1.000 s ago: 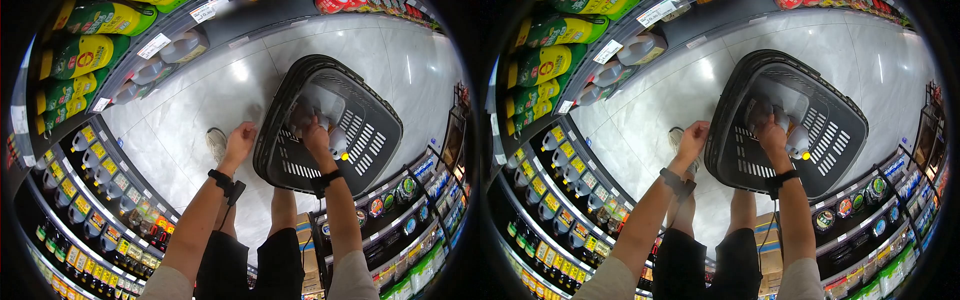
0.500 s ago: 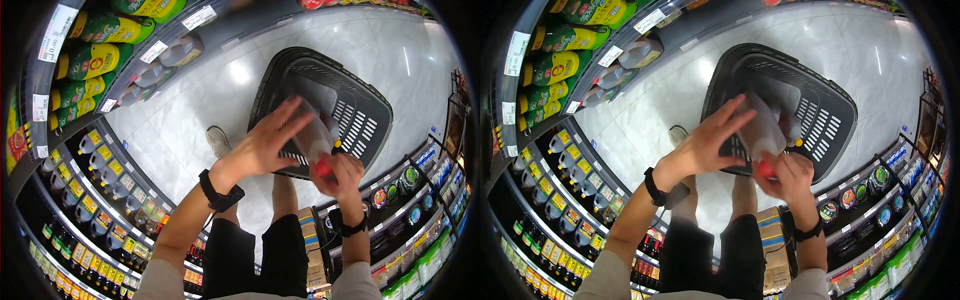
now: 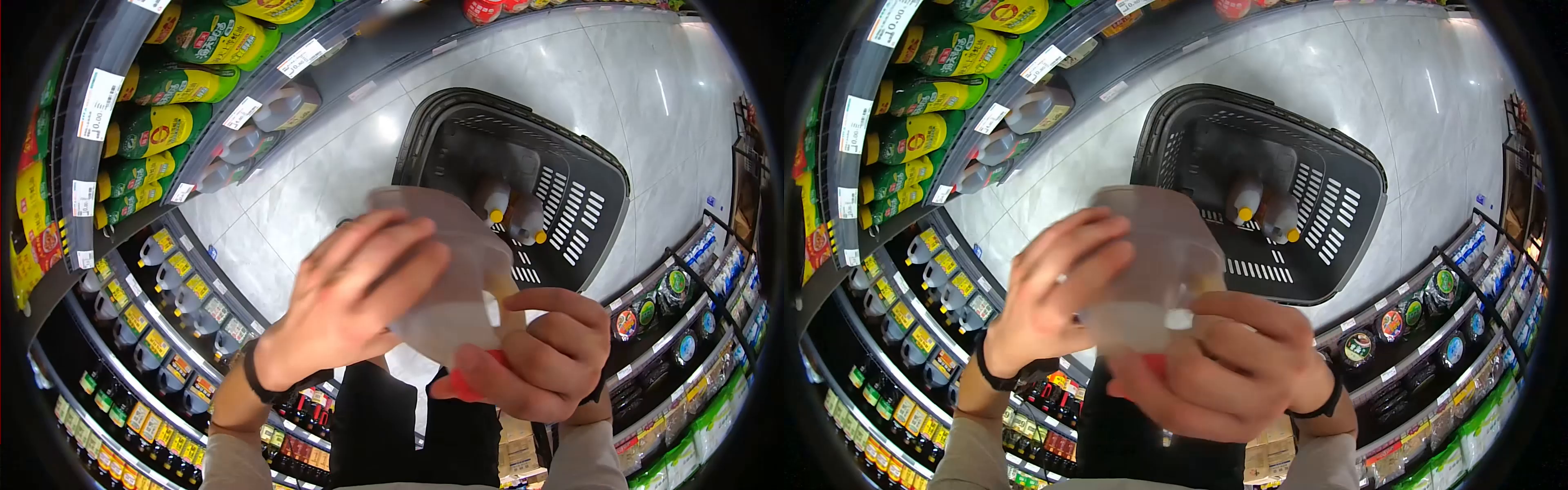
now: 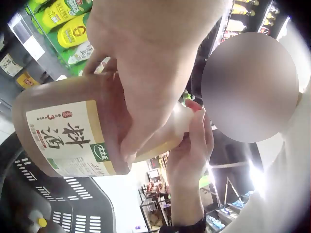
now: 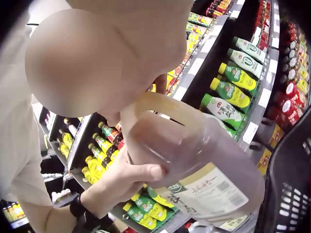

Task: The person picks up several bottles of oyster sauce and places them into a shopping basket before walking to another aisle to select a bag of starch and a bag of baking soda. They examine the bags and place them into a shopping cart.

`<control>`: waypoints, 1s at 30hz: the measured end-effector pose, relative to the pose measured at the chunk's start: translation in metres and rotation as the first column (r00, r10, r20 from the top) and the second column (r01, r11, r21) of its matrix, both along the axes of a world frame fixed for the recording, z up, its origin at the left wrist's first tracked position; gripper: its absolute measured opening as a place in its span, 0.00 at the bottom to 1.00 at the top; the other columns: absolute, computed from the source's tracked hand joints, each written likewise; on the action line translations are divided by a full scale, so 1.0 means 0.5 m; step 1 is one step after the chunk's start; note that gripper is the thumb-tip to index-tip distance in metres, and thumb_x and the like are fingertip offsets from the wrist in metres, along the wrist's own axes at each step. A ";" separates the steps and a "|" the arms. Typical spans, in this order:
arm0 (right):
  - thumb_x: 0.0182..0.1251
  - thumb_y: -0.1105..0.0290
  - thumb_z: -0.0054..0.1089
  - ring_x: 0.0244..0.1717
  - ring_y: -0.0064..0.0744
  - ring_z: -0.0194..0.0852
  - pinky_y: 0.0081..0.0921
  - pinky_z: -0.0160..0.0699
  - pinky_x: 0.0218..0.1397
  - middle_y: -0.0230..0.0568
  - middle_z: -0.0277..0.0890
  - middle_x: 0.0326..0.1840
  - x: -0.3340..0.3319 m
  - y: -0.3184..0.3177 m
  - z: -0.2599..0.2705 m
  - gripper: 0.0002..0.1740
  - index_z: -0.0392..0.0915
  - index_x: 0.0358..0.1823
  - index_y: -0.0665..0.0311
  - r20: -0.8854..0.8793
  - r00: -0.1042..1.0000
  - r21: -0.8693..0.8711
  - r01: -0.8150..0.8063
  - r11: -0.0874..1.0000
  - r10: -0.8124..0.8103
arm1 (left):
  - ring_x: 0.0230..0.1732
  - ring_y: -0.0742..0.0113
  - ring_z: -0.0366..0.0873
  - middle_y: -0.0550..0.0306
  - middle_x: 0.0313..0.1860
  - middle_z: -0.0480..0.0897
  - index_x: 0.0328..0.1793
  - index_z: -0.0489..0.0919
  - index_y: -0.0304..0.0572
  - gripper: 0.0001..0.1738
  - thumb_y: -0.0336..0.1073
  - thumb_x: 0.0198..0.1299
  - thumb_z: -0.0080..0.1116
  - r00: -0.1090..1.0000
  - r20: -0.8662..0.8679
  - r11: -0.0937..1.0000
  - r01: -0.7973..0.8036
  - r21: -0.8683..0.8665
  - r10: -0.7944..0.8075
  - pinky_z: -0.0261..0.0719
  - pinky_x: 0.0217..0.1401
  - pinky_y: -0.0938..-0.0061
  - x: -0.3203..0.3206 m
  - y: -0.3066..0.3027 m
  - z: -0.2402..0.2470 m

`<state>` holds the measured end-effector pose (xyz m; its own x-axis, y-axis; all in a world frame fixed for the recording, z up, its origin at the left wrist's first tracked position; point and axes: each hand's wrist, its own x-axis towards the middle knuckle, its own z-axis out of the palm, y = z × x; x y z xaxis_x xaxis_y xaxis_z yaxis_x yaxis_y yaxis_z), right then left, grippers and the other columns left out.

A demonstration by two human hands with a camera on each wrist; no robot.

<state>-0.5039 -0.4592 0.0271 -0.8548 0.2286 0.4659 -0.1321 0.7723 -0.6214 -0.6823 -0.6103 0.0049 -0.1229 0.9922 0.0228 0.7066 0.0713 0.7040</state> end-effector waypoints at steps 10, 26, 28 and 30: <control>0.45 0.53 0.88 0.24 0.25 0.72 0.36 0.74 0.48 0.23 0.77 0.26 -0.108 -0.036 -0.044 0.29 0.82 0.45 0.57 0.101 0.981 -0.122 0.179 0.976 -0.167 | 0.61 0.37 0.79 0.46 0.62 0.80 0.60 0.80 0.41 0.40 0.23 0.30 0.69 0.944 -0.170 0.957 -0.267 0.117 0.284 0.83 0.58 0.53 -0.070 -0.018 -0.044; 0.56 0.54 0.79 0.33 0.38 0.75 0.35 0.76 0.44 0.38 0.76 0.35 -0.136 -0.154 -0.311 0.36 0.75 0.61 0.65 0.511 0.833 -0.141 0.324 0.935 -0.212 | 0.62 0.43 0.79 0.43 0.62 0.80 0.66 0.74 0.39 0.45 0.39 0.42 0.86 0.876 -0.139 0.885 -0.466 -0.001 0.461 0.78 0.65 0.58 -0.263 -0.009 -0.350; 0.58 0.55 0.76 0.35 0.42 0.77 0.37 0.76 0.45 0.40 0.77 0.35 -0.094 -0.160 -0.350 0.35 0.75 0.63 0.64 0.594 0.795 -0.070 0.197 0.978 -0.118 | 0.62 0.44 0.79 0.43 0.62 0.80 0.67 0.74 0.39 0.45 0.39 0.42 0.86 0.861 -0.103 0.866 -0.499 0.021 0.499 0.78 0.65 0.59 -0.277 -0.002 -0.400; 0.60 0.57 0.74 0.37 0.45 0.79 0.38 0.77 0.46 0.41 0.78 0.35 -0.055 -0.164 -0.377 0.35 0.74 0.67 0.62 0.677 0.736 -0.049 0.070 0.996 -0.018 | 0.61 0.44 0.78 0.44 0.61 0.79 0.68 0.73 0.39 0.46 0.40 0.42 0.86 0.838 -0.097 0.843 -0.531 0.080 0.537 0.78 0.64 0.59 -0.289 0.008 -0.446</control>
<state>-0.5312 -0.5410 -0.1616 -0.9268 0.2822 -0.2477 0.3752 0.7199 -0.5839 -0.8268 -0.6061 -0.2182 -0.6271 0.7705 0.1144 0.6425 0.4285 0.6353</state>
